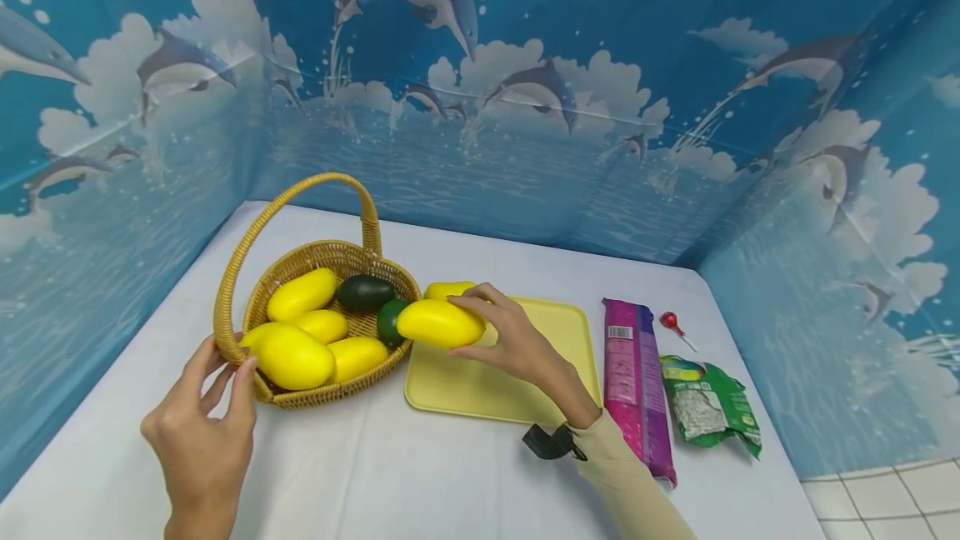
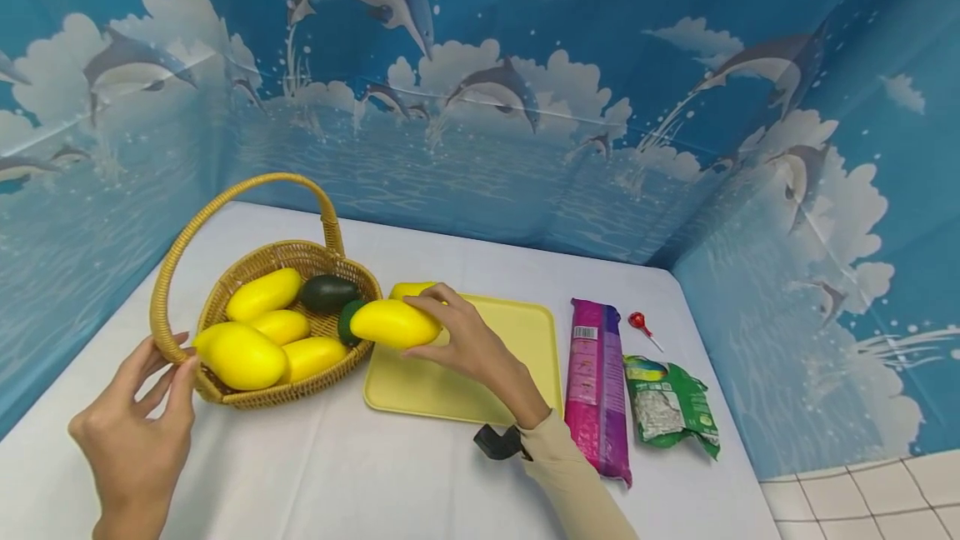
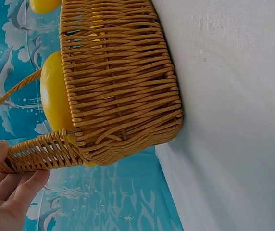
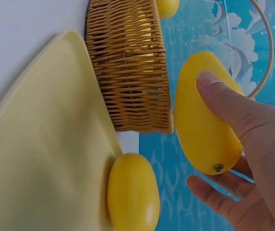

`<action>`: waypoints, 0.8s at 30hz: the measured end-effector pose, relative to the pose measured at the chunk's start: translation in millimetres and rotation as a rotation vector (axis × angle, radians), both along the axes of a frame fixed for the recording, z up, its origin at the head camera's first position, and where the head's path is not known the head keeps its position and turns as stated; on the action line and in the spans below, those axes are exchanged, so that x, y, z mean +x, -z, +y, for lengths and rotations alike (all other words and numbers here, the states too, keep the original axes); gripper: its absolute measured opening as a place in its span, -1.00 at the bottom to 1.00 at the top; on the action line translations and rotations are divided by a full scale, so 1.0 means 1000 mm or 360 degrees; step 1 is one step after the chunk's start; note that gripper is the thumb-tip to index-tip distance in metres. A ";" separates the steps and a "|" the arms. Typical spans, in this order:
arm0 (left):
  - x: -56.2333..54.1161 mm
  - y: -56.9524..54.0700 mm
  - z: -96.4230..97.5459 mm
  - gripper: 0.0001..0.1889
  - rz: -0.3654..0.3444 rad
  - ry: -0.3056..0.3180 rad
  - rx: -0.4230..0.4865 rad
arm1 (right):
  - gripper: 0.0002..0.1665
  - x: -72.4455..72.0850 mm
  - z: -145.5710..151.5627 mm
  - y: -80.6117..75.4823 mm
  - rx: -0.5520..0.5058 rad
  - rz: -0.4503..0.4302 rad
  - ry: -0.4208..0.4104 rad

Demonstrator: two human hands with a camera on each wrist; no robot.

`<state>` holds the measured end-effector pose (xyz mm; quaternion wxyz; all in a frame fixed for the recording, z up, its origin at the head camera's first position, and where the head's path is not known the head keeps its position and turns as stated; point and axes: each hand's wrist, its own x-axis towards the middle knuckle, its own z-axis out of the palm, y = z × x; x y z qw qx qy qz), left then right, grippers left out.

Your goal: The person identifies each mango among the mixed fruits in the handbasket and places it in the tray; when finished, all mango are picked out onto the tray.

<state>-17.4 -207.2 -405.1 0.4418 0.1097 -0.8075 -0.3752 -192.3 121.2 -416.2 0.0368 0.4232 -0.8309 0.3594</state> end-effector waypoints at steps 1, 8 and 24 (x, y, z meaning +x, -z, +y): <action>0.000 0.000 0.000 -0.44 0.0003 -0.0002 0.0003 | -0.18 0.001 0.003 0.002 -0.0002 0.0008 0.0013; 0.000 0.000 -0.001 -0.43 -0.0016 -0.0007 0.0009 | -0.19 0.005 0.018 0.019 -0.0012 0.0002 0.0071; -0.001 0.000 0.000 -0.43 -0.0003 -0.0007 -0.0003 | -0.16 0.008 0.016 0.055 0.0084 -0.0050 0.0274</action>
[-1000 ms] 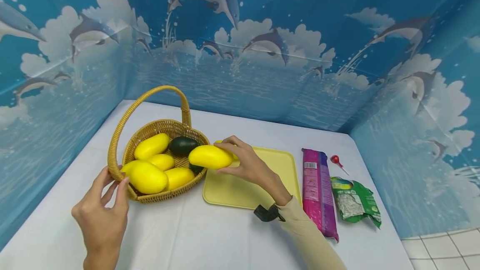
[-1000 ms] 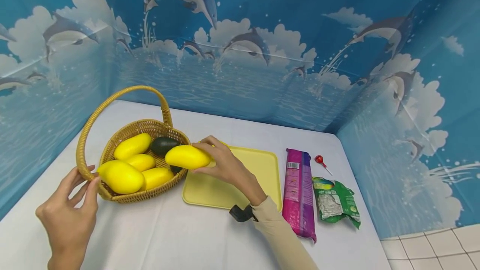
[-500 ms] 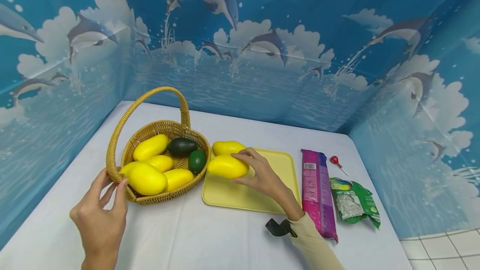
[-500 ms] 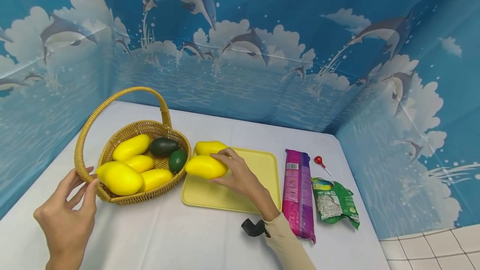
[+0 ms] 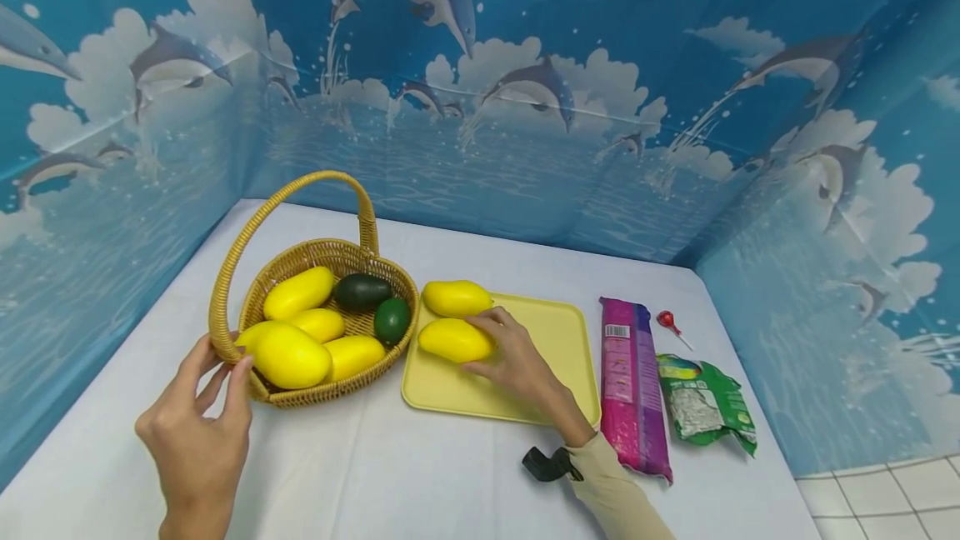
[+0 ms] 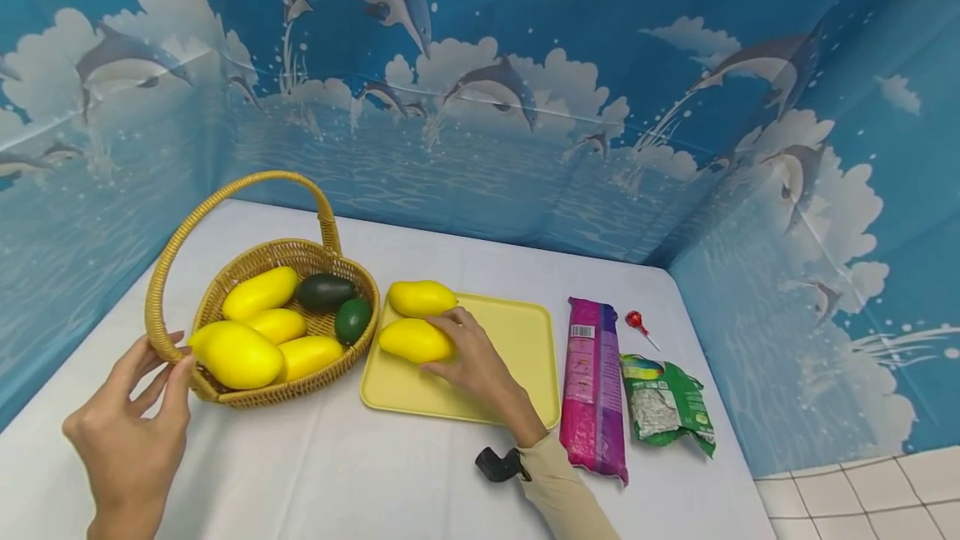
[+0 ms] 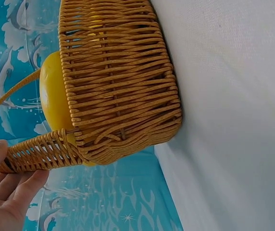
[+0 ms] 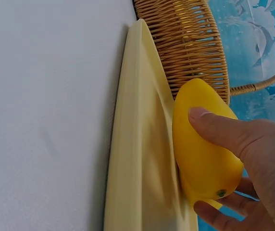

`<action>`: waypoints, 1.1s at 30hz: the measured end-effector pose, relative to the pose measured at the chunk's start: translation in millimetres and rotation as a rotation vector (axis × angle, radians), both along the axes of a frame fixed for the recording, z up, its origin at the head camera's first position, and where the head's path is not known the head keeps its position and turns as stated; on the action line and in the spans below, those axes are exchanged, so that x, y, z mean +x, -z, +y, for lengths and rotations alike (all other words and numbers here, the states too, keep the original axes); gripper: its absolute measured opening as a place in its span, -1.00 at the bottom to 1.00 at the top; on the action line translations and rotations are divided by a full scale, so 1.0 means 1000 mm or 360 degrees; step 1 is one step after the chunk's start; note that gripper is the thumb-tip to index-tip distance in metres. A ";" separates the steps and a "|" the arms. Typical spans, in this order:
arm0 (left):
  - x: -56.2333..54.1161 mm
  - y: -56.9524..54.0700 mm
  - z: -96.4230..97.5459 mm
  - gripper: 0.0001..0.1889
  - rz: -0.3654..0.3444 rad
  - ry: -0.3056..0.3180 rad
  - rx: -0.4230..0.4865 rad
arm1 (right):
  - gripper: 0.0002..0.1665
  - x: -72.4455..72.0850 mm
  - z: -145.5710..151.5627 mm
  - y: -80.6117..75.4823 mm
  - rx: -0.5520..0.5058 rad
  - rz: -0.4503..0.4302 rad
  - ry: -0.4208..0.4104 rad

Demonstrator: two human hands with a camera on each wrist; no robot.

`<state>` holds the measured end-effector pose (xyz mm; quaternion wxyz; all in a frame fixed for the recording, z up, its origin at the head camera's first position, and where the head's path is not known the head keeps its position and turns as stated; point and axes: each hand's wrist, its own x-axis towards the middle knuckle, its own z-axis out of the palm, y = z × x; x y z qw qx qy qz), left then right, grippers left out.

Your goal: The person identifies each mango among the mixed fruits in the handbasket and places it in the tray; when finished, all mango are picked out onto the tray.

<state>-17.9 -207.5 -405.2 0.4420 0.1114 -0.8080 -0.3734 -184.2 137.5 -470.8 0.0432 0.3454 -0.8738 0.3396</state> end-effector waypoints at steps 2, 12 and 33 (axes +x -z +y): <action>0.001 0.000 -0.001 -0.45 -0.0014 0.0010 -0.0004 | -0.16 0.000 -0.001 0.002 -0.0010 0.0011 0.0004; 0.000 -0.001 -0.001 -0.45 0.0000 0.0021 -0.0004 | -0.16 -0.002 -0.004 0.009 -0.0015 -0.0005 0.0019; 0.001 0.000 0.000 -0.43 -0.0019 0.0002 -0.0002 | -0.11 0.006 -0.007 0.009 -0.0039 0.0020 0.0071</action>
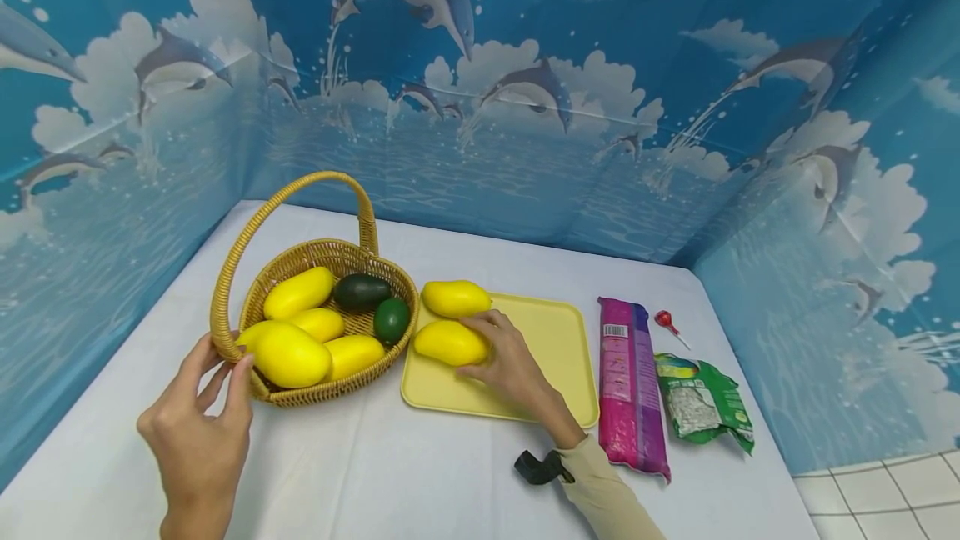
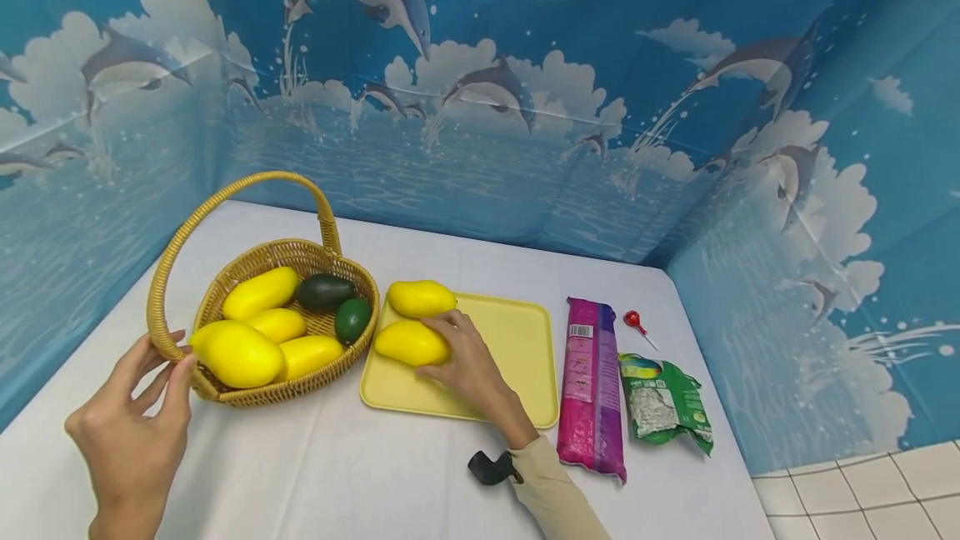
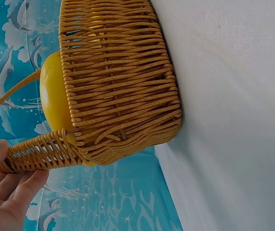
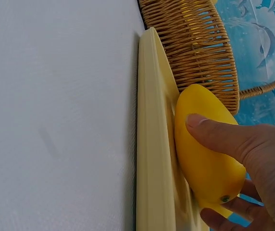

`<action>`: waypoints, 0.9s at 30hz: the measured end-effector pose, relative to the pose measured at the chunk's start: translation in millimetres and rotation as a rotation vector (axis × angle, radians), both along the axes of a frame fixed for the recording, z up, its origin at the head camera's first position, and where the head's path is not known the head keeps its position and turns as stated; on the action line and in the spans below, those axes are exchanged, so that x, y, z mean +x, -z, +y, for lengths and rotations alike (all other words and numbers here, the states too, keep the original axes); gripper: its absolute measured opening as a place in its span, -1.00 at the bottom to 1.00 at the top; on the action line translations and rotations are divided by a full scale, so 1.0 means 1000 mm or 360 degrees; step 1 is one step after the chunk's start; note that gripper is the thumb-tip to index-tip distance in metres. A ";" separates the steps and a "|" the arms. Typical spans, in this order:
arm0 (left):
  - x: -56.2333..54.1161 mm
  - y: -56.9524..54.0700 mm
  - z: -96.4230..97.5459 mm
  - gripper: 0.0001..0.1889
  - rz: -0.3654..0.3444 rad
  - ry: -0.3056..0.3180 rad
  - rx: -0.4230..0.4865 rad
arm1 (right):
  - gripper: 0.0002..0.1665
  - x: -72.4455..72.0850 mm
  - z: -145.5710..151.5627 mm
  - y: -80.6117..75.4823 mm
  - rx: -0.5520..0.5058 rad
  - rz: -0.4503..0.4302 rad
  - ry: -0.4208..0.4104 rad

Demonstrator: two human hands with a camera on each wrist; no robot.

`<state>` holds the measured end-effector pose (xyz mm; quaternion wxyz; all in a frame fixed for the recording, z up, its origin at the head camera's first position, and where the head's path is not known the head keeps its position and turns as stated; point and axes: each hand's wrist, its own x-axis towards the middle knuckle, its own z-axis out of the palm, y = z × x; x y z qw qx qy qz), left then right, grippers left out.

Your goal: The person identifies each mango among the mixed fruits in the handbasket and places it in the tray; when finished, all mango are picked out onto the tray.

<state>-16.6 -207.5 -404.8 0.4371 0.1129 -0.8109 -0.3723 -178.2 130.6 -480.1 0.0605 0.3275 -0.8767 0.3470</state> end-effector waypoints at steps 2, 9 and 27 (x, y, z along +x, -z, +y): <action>0.000 0.000 0.000 -0.44 0.0015 0.0006 0.0004 | -0.10 0.001 0.000 0.000 0.0003 0.0002 -0.0002; 0.000 0.000 0.001 -0.45 0.0025 0.0015 0.0008 | -0.09 0.002 0.001 -0.002 -0.0004 0.0004 -0.0001; 0.000 0.001 0.000 -0.45 0.0024 0.0014 -0.0005 | -0.12 0.001 -0.002 -0.003 -0.0011 -0.0026 -0.0008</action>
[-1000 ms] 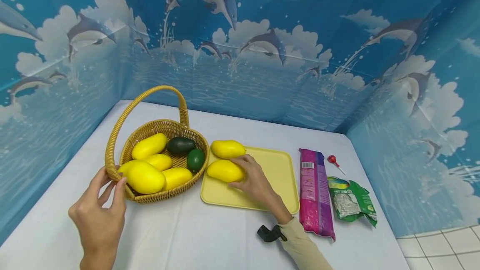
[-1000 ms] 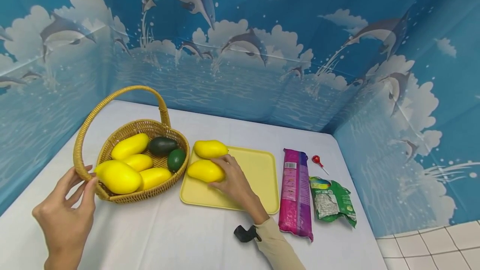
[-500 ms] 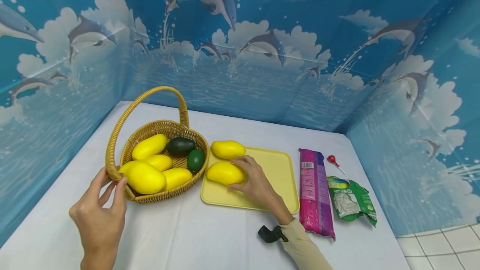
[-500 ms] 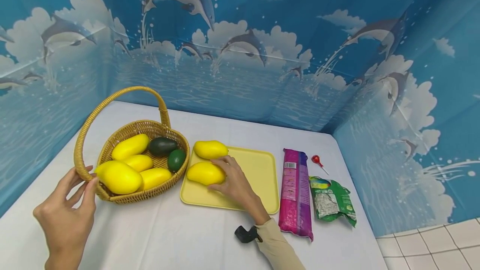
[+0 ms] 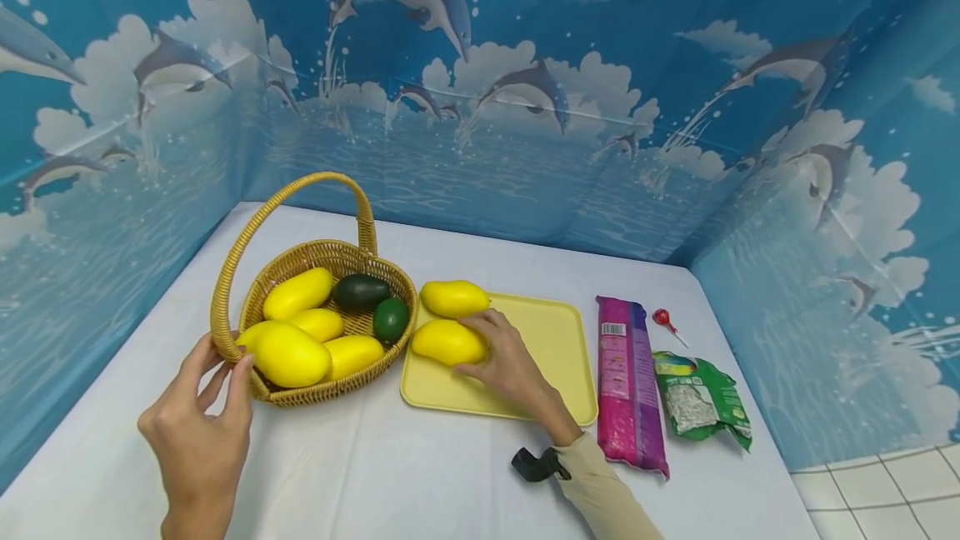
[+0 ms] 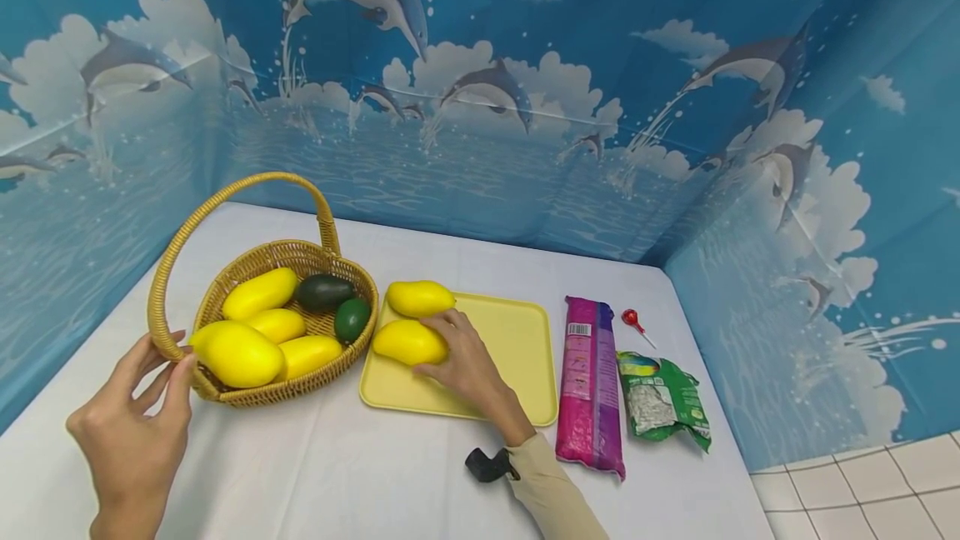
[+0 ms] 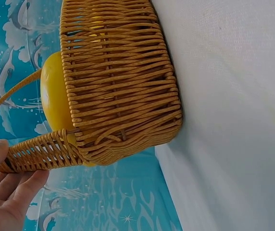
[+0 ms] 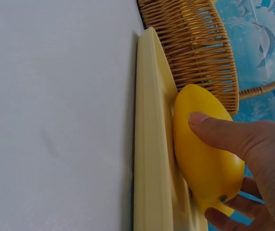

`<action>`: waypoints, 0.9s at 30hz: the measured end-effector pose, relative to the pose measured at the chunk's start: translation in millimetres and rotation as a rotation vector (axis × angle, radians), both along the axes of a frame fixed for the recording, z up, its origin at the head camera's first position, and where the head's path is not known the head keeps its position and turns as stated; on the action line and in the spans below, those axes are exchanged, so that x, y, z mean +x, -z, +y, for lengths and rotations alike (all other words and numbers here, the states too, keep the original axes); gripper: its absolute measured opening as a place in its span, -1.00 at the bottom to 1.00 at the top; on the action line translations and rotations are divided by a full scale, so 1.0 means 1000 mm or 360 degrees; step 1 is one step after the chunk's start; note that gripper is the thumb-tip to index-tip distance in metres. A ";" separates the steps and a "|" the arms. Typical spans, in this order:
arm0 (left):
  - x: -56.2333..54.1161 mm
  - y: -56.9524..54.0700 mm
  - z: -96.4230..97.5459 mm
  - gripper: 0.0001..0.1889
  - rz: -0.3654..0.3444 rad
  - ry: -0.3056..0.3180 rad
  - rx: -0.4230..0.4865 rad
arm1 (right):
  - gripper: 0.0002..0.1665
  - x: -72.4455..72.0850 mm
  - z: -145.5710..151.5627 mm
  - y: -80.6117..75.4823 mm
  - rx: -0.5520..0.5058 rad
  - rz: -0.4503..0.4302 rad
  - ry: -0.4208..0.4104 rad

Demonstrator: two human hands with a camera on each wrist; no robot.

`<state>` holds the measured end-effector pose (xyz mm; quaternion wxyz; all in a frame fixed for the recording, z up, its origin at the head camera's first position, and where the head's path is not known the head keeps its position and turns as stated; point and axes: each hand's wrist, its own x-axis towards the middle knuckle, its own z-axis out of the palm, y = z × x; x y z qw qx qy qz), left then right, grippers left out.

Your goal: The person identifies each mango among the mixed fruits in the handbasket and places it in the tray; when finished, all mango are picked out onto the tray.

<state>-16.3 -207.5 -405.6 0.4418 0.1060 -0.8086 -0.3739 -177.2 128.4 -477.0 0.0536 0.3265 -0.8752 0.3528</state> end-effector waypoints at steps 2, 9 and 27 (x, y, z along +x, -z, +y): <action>0.000 0.000 0.000 -0.45 -0.0001 -0.0002 0.0002 | -0.12 0.000 0.000 0.000 0.0004 0.0014 -0.0003; 0.000 -0.001 0.000 -0.46 -0.0005 0.0008 0.0010 | -0.11 0.000 0.001 0.000 0.0028 0.0039 -0.0001; 0.000 0.001 -0.002 -0.43 -0.0011 0.0019 0.0023 | -0.10 0.008 -0.010 -0.034 -0.0013 0.0134 -0.0054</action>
